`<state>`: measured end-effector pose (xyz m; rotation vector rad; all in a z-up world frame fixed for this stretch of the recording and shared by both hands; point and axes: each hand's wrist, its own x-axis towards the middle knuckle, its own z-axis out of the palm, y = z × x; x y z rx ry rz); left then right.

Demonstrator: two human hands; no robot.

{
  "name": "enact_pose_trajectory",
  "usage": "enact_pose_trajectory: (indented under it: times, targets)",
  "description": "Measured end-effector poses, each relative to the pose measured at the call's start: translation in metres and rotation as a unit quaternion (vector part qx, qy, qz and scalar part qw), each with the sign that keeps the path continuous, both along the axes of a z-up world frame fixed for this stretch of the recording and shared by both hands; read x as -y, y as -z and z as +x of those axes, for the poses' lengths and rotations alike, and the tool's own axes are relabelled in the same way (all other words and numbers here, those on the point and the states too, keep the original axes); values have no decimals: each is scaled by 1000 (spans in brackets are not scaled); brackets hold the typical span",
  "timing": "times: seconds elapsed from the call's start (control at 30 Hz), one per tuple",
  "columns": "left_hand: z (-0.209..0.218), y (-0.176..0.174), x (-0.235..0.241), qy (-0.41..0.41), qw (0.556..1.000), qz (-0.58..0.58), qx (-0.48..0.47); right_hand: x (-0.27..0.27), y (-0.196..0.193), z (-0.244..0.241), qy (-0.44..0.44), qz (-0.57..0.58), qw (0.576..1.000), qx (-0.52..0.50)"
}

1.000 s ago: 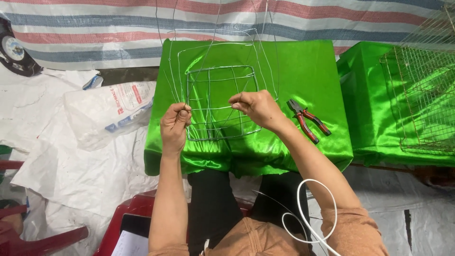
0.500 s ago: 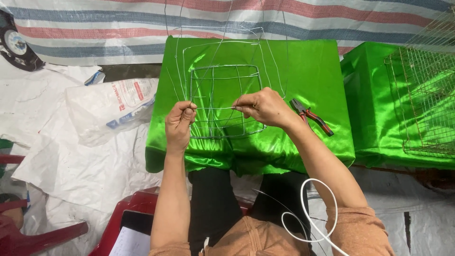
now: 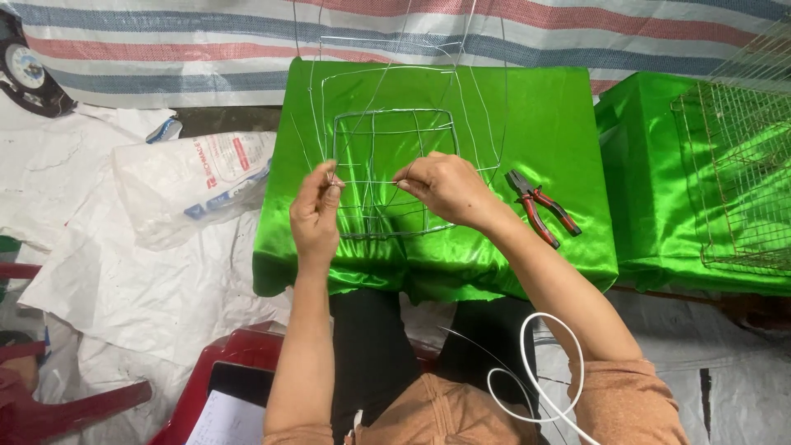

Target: Assembling a metal wire frame by bending, twisting, and cutting wires using pliers.

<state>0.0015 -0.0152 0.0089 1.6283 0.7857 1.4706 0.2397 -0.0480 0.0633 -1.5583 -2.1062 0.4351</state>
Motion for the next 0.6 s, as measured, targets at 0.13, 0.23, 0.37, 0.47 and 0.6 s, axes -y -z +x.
enact_pose_trajectory:
  times: [0.13,0.23,0.37,0.47,0.6]
  targets:
    - [9,37,44,-214,974,50,-54,-4,6,0,6,19,1000,11]
    - [24,69,71,-147,978,-28,-148,-6,6,-1,4,22,1000,-18]
    - [44,69,69,-121,980,-123,-99,-3,-9,-2,-5,39,997,-59]
    - [50,65,54,-80,969,-235,17,-5,-17,-5,7,47,996,-70]
    - [48,52,41,1,936,-326,129,-4,-35,-11,15,47,993,-108]
